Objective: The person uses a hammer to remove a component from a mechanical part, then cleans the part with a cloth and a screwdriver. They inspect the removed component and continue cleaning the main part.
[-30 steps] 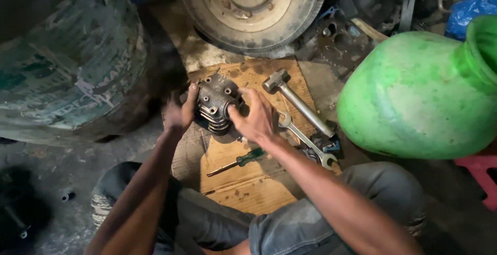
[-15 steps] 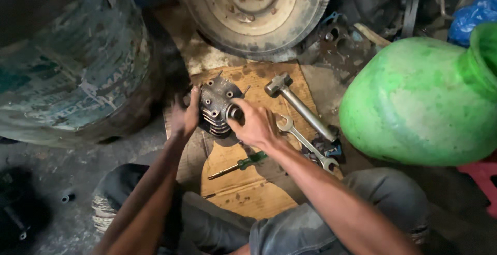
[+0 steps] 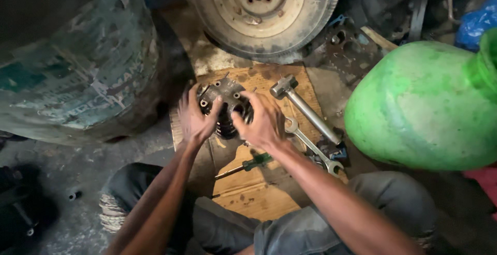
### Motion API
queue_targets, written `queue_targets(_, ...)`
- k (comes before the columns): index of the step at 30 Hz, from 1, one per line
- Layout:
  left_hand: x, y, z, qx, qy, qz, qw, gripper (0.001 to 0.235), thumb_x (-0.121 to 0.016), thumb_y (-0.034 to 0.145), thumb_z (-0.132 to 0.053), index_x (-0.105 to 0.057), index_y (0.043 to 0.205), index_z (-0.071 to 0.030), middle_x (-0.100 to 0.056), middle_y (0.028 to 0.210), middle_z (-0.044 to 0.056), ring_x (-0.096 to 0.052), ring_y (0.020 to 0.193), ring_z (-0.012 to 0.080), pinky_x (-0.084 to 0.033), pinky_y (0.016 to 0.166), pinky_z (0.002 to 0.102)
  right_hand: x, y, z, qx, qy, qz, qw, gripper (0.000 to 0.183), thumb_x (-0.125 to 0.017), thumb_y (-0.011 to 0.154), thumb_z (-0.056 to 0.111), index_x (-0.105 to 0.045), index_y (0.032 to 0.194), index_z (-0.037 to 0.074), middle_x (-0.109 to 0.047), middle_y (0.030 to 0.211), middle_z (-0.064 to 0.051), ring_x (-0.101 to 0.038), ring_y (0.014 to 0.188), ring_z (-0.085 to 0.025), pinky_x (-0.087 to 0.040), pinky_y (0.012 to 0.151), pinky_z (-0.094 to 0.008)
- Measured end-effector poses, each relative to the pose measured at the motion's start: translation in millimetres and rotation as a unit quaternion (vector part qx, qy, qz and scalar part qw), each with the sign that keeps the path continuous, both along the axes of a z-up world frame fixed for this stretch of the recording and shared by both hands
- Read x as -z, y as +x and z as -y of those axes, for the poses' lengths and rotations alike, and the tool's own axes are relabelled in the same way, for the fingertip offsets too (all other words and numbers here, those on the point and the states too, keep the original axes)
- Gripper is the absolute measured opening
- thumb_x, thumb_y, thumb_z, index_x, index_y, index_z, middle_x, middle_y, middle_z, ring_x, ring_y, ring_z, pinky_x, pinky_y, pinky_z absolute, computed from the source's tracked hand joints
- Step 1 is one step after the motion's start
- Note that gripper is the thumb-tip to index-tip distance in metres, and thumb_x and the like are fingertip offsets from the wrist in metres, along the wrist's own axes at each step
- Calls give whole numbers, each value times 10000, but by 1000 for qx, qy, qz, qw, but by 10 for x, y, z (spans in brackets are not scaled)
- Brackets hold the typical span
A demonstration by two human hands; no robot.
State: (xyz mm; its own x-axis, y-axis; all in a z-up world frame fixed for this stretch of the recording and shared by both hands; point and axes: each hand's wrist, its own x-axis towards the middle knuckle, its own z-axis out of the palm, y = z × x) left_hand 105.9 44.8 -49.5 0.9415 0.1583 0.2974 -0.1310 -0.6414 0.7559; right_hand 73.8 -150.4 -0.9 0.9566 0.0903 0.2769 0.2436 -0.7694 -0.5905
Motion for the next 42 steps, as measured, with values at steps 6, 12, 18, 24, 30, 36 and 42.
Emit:
queue_targets(6, -94, -96, 29, 25, 47, 58, 997, 820, -733, 884, -493, -455, 1470, 8, -409, 1558, 259, -397, 1398, 453, -299, 1144, 552, 49, 64, -46, 62, 75, -202, 975, 777, -844, 763, 351, -506, 1389, 40, -784, 983, -128, -758, 950, -242, -577, 899, -394)
queue_targets(12, -69, -284, 135, 169, 200, 160, 952, 487, -722, 960, -395, -583, 1343, -129, -536, 1428, 171, -531, 1270, 329, -410, 1081, 505, -120, 129, 334, 40, -180, -405, 896, 686, -754, 870, 319, -489, 1486, 173, -720, 1202, -73, -760, 997, -323, -596, 849, -468)
queue_targets(18, 3, -545, 372, 370, 195, 132, 899, 508, -763, 721, -263, -607, 1176, -102, -614, 1191, 149, -617, 1096, 345, -515, 952, 448, 11, 87, 558, -51, -201, -330, 921, 530, -761, 825, 255, -634, 1333, 169, -726, 1220, -87, -690, 1119, -273, -529, 943, -401)
queue_targets(24, -71, -631, 283, 303, 146, 124, 934, 428, -766, 726, -270, -666, 1105, -97, -646, 1172, 143, -637, 1068, 350, -530, 920, 433, 435, 87, 208, 5, -318, -165, 934, 372, -681, 842, 86, -675, 1213, 68, -761, 1030, -179, -745, 966, -345, -564, 851, -517)
queue_targets(30, -237, -604, 299, 276, 121, 157, 941, 430, -759, 734, -272, -663, 1107, -81, -646, 1188, 155, -639, 1069, 371, -527, 939, 446, 286, -19, 305, 48, -191, -186, 963, 384, -756, 772, 254, -705, 1122, 105, -738, 989, -215, -717, 920, -404, -574, 776, -506)
queue_targets(36, -343, -580, 493, 213, -79, 67, 971, 379, -688, 923, -312, -651, 1195, -51, -661, 1174, 164, -660, 1071, 343, -541, 942, 412, -105, 48, 390, 121, -133, -281, 943, 490, -856, 711, 444, -785, 1113, 174, -761, 992, -143, -734, 921, -307, -553, 804, -422)
queue_targets(42, -461, -397, 799, 222, -638, -290, 678, 652, -454, 949, -612, -585, 1242, -44, -679, 1102, 207, -662, 944, 372, -537, 813, 429, -553, 202, 699, 5, 153, -286, 946, 504, -831, 751, 433, -773, 1086, 61, -789, 994, -179, -748, 782, -272, -527, 673, -403)
